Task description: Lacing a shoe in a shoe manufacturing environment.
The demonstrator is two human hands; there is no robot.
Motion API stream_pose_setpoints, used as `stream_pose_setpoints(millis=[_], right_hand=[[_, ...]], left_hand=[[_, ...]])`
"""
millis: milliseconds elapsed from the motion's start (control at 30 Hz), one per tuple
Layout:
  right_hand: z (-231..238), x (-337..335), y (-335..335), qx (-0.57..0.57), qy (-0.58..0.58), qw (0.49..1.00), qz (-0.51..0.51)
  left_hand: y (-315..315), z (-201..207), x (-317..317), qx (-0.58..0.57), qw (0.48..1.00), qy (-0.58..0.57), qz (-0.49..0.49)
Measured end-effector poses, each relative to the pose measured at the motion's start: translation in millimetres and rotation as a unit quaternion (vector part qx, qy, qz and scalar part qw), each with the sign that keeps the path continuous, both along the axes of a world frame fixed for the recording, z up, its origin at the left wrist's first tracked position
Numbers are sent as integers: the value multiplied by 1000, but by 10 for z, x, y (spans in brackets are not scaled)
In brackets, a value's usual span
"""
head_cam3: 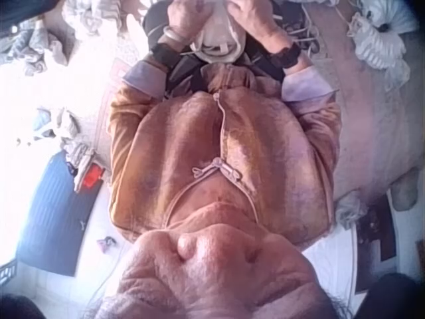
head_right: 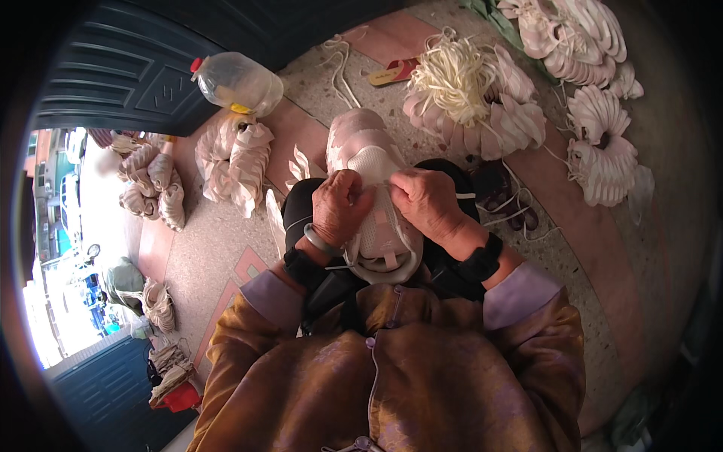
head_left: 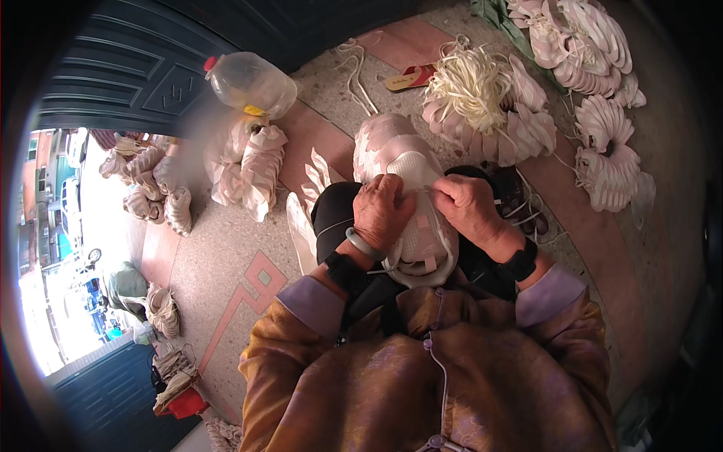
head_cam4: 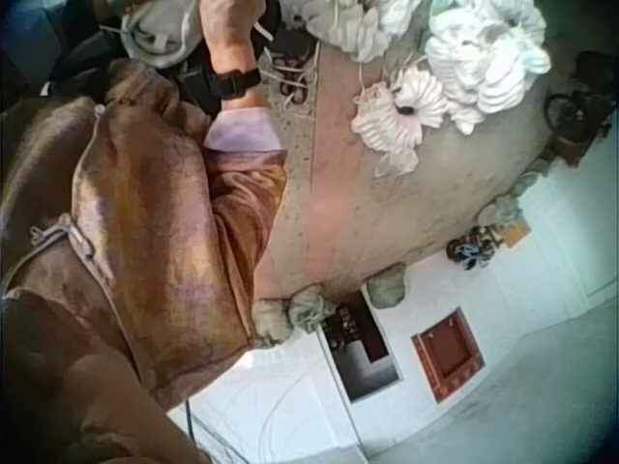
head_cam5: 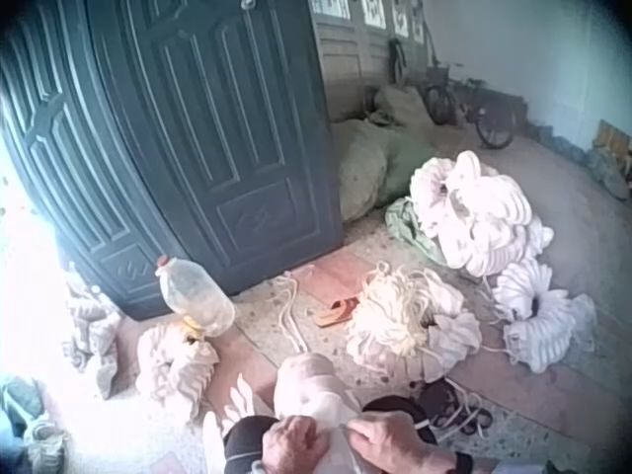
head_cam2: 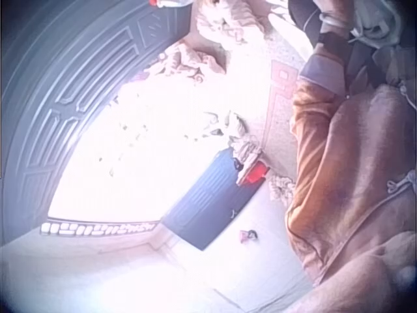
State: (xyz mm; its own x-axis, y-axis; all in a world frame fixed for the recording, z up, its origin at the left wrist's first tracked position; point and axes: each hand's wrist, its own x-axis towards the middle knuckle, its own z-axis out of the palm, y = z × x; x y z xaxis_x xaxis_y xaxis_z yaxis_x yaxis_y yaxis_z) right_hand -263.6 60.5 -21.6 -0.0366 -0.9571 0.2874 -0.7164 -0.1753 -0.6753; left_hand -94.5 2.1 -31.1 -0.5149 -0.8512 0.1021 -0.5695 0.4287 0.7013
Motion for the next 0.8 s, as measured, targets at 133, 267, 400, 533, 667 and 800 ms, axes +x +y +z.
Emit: stream_pose_setpoints(millis=[133,267,400,533,667,800], right_hand=[[-2,12,-2,2,1,1000,-8],[18,27,-17,-4,4,1000,4],[-9,28,-32,-14,3,1000,22],[-41,13,-54,10,21,999,36],[-55,-44,-68,158,-224,961,36],[-126,-47,-121,144,-230,960,69]], left_hand=[[1,-4,-7,-1,1000,5,-2],[5,-9,5,2,1000,7,3],[13,-8,2,-2,1000,9,0],[13,-16,9,3,1000,11,-4],[31,-33,43,-61,998,28,-10],[69,33,77,-30,997,71,-10]])
